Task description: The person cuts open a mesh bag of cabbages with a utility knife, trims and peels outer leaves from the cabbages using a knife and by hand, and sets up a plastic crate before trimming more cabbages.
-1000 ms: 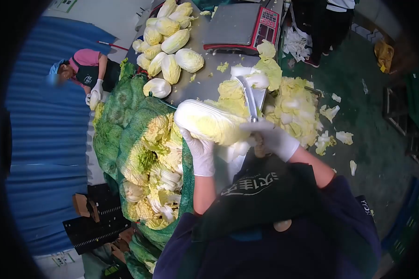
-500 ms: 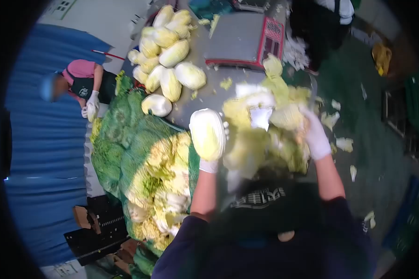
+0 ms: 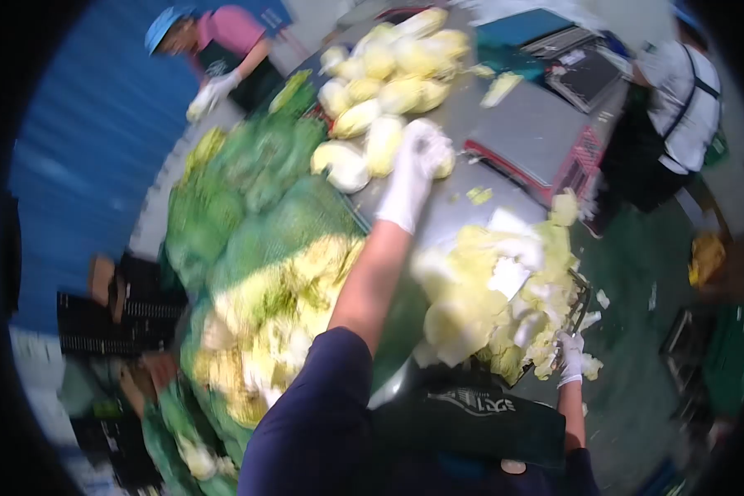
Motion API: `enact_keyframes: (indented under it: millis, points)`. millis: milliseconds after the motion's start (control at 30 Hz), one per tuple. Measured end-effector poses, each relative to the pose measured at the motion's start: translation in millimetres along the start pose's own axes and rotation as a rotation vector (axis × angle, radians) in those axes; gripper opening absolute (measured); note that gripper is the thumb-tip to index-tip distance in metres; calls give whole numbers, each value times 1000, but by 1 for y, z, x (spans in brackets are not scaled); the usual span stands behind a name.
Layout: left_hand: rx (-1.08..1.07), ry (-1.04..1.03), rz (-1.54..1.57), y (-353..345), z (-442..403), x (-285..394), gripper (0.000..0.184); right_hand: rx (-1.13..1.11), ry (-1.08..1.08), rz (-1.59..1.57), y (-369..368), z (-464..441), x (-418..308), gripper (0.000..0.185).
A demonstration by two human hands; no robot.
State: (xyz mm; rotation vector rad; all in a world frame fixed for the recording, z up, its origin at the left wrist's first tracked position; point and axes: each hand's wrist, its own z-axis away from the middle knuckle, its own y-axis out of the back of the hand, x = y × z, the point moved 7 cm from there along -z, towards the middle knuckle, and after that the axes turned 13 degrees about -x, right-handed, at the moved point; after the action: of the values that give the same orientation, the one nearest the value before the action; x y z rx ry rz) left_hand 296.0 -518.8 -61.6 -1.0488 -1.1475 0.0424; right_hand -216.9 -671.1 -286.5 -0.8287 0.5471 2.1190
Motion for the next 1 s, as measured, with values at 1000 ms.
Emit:
enact_keyframes:
  millis: [1000]
  points:
    - [1195,313,-1723,189,576,177,31,-1626,242,278,-507,254,-67,25]
